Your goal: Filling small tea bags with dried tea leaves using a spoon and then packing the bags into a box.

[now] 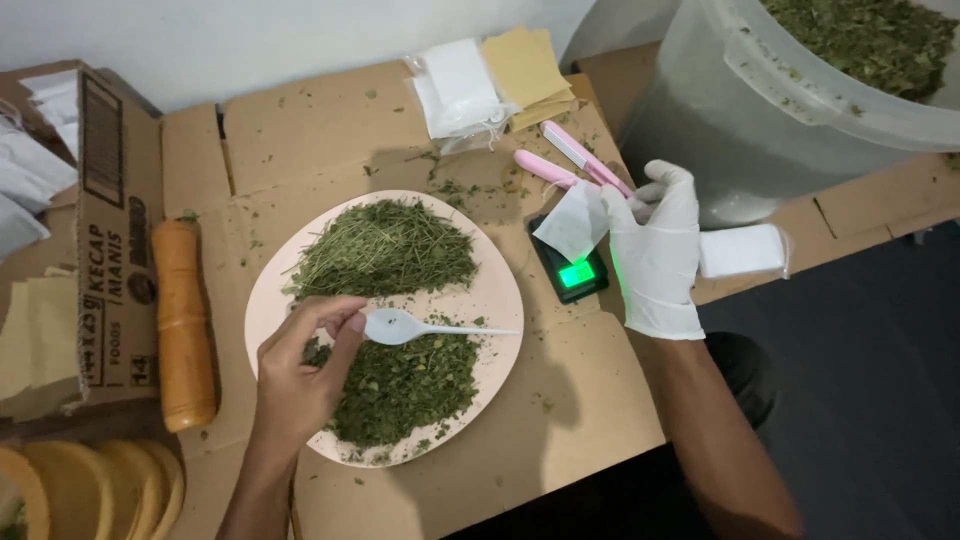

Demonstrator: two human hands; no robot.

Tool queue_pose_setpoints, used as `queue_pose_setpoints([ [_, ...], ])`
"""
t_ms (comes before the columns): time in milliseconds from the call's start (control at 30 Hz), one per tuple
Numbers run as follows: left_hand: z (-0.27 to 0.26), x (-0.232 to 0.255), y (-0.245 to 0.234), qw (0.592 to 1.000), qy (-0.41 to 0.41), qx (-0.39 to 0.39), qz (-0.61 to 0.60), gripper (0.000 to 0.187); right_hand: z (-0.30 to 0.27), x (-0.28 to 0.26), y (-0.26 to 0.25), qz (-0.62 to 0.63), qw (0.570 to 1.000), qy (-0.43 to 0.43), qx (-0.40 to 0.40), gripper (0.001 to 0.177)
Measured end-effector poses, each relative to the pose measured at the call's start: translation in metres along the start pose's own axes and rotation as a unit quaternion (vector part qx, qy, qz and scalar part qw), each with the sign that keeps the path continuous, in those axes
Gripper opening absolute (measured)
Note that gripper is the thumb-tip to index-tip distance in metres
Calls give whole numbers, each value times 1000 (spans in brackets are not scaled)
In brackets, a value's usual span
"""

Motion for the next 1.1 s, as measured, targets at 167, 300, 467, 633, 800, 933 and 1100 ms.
queue_pose_setpoints([
  [167,1,1,0,1000,2,3,-6,19,1,-7,-11,-85,996,17,25,43],
  [300,1,2,-1,1000,17,0,-3,19,-2,-6,-11,-214,975,64,-15,44],
  [467,1,1,-1,1000,16,2,-4,18,-2,-1,-8,-220,970,99,-39,47],
  [633,0,-1,-1,1000,19,2,0,18,-2,0,-4,-218,966,127,-60,47],
  [800,1,0,-1,1000,16,2,2,17,-8,-13,-3,-211,969,98,-80,52],
  [933,8,11,1,998,41,38,-12,18,-12,-17,1,-193,971,110,-93,51],
  [1100,8,11,-2,998,43,45,-33,20,-5,-3,2,-92,995,40,-27,40],
])
Point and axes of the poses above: each hand's wrist, its own z-axis towards the middle knuckle, its own y-axis out of the palm, x = y × z, the point moved 3 cm from there along z, towards the middle knuckle, and after that the axes turned 6 degrees about -z, right-handed, at the moved point
